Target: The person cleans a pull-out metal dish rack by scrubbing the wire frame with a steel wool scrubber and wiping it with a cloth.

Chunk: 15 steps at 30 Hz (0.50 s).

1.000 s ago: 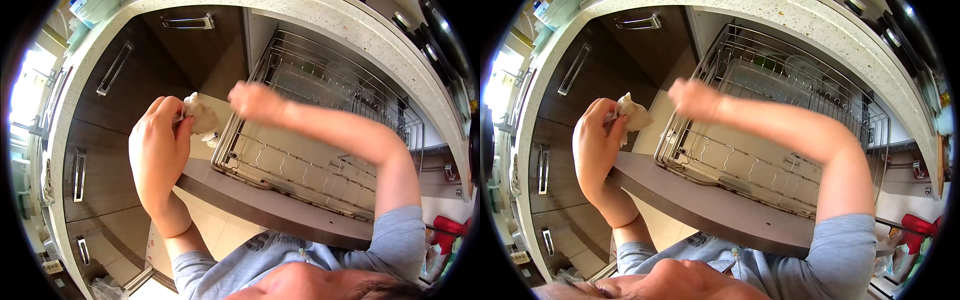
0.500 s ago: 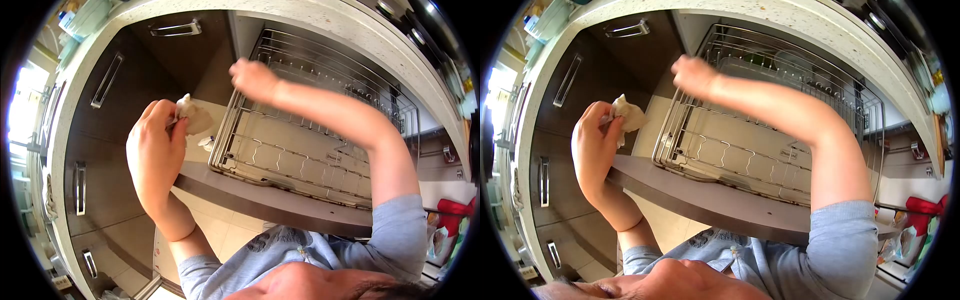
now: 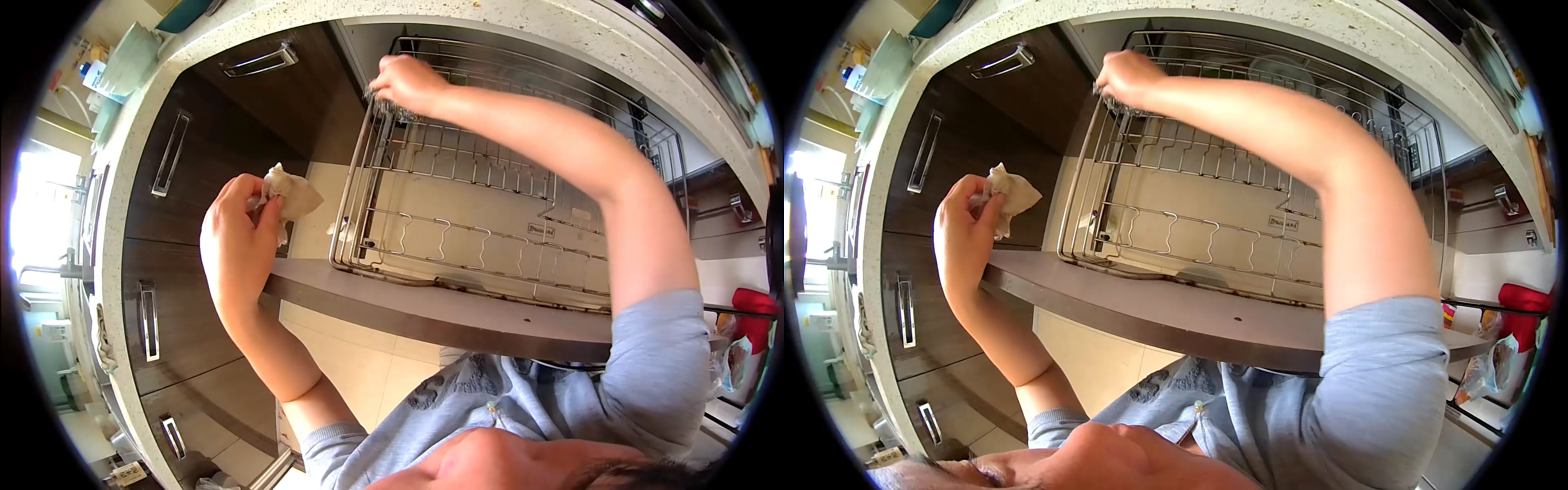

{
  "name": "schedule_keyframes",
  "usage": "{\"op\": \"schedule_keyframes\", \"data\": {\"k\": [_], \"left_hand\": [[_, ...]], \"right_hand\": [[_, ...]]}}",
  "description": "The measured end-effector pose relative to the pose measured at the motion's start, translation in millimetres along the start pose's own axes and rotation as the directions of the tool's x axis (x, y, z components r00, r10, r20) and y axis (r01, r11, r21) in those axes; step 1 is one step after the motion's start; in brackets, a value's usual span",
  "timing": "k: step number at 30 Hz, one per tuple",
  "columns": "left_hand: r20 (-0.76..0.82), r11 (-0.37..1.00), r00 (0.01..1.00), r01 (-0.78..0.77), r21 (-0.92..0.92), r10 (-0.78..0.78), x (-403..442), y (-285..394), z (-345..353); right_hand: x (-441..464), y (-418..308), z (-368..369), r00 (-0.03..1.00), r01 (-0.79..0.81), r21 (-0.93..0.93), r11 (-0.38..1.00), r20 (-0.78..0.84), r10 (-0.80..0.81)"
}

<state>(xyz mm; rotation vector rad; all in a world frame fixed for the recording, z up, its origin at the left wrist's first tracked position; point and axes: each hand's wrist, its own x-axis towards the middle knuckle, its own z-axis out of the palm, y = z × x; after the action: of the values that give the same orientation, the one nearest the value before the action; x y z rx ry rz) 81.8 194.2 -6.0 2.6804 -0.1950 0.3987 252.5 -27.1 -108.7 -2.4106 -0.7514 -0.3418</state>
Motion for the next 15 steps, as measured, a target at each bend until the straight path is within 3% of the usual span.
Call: {"op": "schedule_keyframes", "data": {"k": [2,4,5,6,7,8,10,12,14,15], "left_hand": [[0.014,0.999,0.999,0.047,-0.015,-0.046,0.0,0.7,1.1],[0.034,0.996,0.996,0.089,-0.022,-0.088,0.0,1.7,1.9],[0.022,0.995,0.995,0.096,-0.04,-0.095,0.0,-0.1,2.9],[0.005,0.993,0.995,0.097,-0.061,-0.097,1.1,-1.1,3.7],[0.009,0.994,0.995,0.1,-0.039,-0.1,1.2,-1.8,3.5],[0.015,0.995,0.997,0.082,-0.048,-0.082,1.0,-1.9,3.0],[0.018,0.995,0.995,0.099,-0.022,-0.099,0.2,-1.0,1.5],[0.027,0.996,0.996,0.082,-0.026,-0.081,0.4,-3.0,1.6],[-0.07,0.998,0.996,0.047,-0.05,-0.05,-0.6,-5.7,3.3],[-0.087,1.0,0.996,0.019,-0.014,-0.02,-0.4,-6.6,2.2]], "right_hand": [[-6.4,4.5,-5.4,0.997,0.073,0.009,0.997,-0.021,-0.072],[-32.6,-6.7,5.1,0.981,0.002,0.081,0.997,0.192,-0.018],[-50.3,-0.6,22.1,0.947,0.033,0.152,0.988,0.311,-0.08],[-65.4,-6.5,24.5,0.876,0.081,0.025,0.996,0.476,-0.083],[-85.9,-19.5,18.9,0.957,0.008,0.183,0.983,0.284,-0.061],[-96.6,-22.2,4.7,0.932,0.216,0.05,0.975,0.288,-0.221],[-104.9,-19.1,-26.0,0.795,0.105,-0.19,0.976,0.605,0.032],[-133.6,-4.5,-79.4,0.85,0.259,-0.136,0.956,0.502,-0.159],[-159.9,-18.8,-153.0,0.78,0.161,-0.324,0.932,0.62,0.082],[-182.2,-25.9,-186.7,0.86,0.124,-0.3,0.946,0.509,0.049]]}}
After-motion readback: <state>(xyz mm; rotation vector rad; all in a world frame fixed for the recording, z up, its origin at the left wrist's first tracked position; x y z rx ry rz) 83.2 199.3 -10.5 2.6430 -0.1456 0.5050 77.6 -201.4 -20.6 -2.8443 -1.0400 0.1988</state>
